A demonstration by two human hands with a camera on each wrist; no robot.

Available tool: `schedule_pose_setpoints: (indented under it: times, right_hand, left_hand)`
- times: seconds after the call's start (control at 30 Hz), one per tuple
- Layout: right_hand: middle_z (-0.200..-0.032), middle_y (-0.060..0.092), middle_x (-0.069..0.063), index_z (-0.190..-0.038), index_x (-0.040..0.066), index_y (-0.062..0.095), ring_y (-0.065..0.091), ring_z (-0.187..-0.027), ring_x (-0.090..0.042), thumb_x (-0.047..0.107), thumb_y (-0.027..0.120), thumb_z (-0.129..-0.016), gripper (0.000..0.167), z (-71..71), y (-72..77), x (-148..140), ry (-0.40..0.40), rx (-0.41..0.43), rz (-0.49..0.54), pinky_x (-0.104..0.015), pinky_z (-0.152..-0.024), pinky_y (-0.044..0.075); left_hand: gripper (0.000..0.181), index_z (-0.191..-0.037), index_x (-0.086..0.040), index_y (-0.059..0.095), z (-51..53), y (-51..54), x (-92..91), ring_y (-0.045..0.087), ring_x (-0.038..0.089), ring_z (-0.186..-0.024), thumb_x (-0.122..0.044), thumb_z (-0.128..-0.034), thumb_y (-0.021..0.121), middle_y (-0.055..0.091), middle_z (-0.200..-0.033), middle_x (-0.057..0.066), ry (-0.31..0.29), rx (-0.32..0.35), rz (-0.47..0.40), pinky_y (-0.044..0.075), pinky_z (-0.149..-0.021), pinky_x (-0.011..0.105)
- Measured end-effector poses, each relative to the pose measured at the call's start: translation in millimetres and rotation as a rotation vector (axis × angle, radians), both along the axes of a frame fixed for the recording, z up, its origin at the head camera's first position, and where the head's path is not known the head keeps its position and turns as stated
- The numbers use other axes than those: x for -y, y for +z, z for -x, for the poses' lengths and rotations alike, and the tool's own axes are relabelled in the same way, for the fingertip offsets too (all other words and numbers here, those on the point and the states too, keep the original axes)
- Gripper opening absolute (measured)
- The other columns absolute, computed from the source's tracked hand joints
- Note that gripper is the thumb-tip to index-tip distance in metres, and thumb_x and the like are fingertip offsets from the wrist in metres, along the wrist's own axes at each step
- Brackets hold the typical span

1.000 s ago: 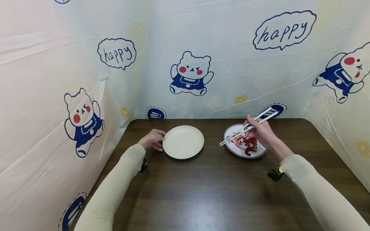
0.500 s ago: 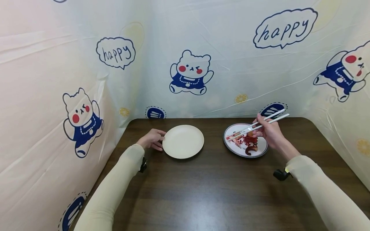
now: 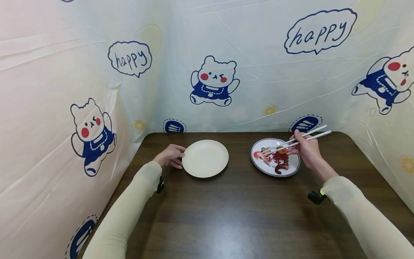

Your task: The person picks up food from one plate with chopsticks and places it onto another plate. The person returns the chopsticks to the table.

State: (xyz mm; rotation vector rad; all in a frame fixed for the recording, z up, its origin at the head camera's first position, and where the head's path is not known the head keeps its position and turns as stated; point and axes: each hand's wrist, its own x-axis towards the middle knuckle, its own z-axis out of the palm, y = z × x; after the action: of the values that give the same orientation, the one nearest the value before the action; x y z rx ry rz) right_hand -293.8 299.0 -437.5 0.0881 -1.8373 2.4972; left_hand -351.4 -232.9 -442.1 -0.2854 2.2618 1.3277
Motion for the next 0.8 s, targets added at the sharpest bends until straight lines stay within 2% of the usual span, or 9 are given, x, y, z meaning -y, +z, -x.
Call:
schedule_pose_setpoints:
  times: [0.23,0.4,0.6,0.8]
  right_hand:
    - [-0.077,0.072,-0.017,-0.1,-0.009,0.06,0.072,-0.057,-0.02,0.028,0.053,-0.112,0.04,0.5,-2.0,0.9,-0.04,-0.031,0.003,-0.034,-0.055,0.064]
    - [-0.077,0.073,-0.017,-0.102,-0.007,0.06,0.072,-0.058,-0.021,0.031,0.054,-0.111,0.04,0.4,-1.9,4.0,-0.073,-0.046,-0.067,-0.035,-0.055,0.064]
    - [-0.077,0.072,-0.017,-0.108,-0.017,0.053,0.072,-0.056,-0.02,0.032,0.056,-0.11,0.05,0.9,-3.1,7.4,-0.069,-0.07,-0.121,-0.036,-0.053,0.064]
    - [-0.076,0.072,-0.015,-0.104,-0.014,0.057,0.071,-0.055,-0.02,0.032,0.057,-0.11,0.047,1.7,-3.1,10.6,-0.072,-0.067,-0.136,-0.037,-0.053,0.064]
  left_hand:
    - [0.044,-0.152,-0.002,0.052,-0.8,1.0,-0.3,0.073,0.03,-0.084,-0.007,-0.1084,0.056,0.061,-0.125,0.024,-0.005,-0.004,-0.009,0.066,-0.073,0.04]
    - [0.044,-0.152,-0.002,0.052,-1.3,1.1,-0.5,0.074,0.03,-0.084,-0.006,-0.1081,0.055,0.061,-0.124,0.024,-0.005,-0.002,-0.007,0.066,-0.073,0.04]
    - [0.044,-0.152,-0.003,0.052,-2.2,2.7,-1.8,0.074,0.03,-0.084,-0.006,-0.1083,0.055,0.06,-0.126,0.024,0.002,-0.007,-0.001,0.066,-0.073,0.04]
    - [0.045,-0.153,-0.002,0.051,-3.1,2.4,-1.7,0.074,0.031,-0.085,-0.006,-0.1082,0.055,0.059,-0.127,0.024,-0.002,-0.003,-0.002,0.067,-0.073,0.04]
